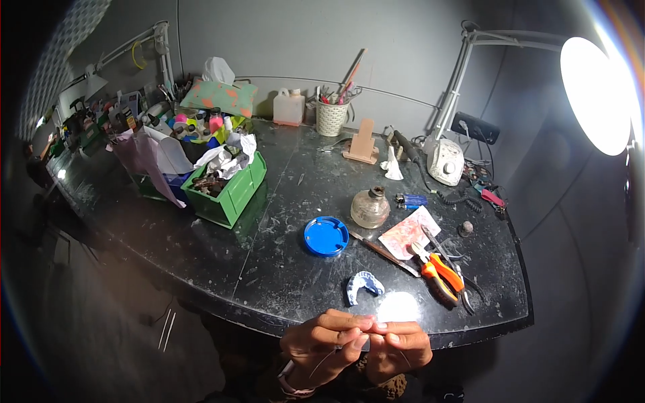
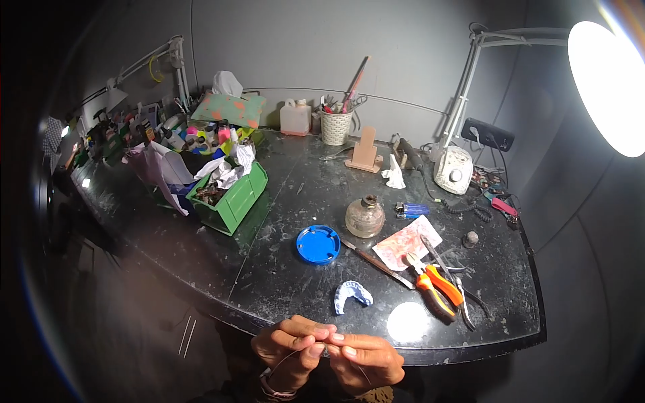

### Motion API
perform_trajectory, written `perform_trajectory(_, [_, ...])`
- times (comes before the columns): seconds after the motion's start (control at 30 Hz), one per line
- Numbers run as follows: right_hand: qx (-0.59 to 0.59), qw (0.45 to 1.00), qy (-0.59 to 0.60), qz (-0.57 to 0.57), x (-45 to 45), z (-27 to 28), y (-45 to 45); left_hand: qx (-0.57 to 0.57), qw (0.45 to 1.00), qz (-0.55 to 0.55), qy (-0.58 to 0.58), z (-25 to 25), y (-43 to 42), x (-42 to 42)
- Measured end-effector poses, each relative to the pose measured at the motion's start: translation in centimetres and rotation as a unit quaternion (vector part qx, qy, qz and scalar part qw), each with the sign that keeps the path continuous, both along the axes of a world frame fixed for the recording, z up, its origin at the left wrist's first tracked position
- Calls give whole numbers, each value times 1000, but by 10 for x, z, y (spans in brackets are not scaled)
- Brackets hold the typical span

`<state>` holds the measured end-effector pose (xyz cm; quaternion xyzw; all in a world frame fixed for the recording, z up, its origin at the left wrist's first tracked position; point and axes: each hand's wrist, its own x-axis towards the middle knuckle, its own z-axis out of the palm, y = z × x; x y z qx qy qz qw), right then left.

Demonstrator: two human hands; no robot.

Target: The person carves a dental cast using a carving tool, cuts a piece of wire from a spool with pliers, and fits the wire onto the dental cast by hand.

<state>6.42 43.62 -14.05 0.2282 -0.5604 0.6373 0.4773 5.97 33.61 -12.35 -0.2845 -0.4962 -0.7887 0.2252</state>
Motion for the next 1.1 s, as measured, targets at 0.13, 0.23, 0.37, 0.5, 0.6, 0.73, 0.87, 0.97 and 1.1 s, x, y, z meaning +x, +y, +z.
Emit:
perform_trajectory(0.13, [24,999,0,-25,2,1,-5,59,998,-10,17,-9,2,-2])
perform_trajectory(0.23, [30,999,0,-24,3,3,-7,52,998,13,31,-6,2,1])
perform_trajectory(0.37, [73,996,13,-39,2,5,-3,28,999,31,33,-3,0,1])
perform_trajectory(0.5, [94,994,-10,-63,5,4,-5,24,998,51,24,-5,0,6])
perform_trajectory(0.6, [92,992,-15,-82,4,1,-8,16,997,70,5,-5,-1,8])
perform_trajectory(0.73, [-76,993,-86,7,7,0,-11,-11,999,26,14,-1,-9,0])
perform_trajectory(0.87, [-168,967,-127,146,4,5,-7,-2,1000,-5,12,5,-12,-4])
perform_trajectory(0.97, [-123,961,-143,204,4,9,-4,75,997,3,-17,2,-8,-1])
perform_trajectory(1.1, [-141,960,-158,184,7,6,-5,38,996,81,-22,-5,-10,3])
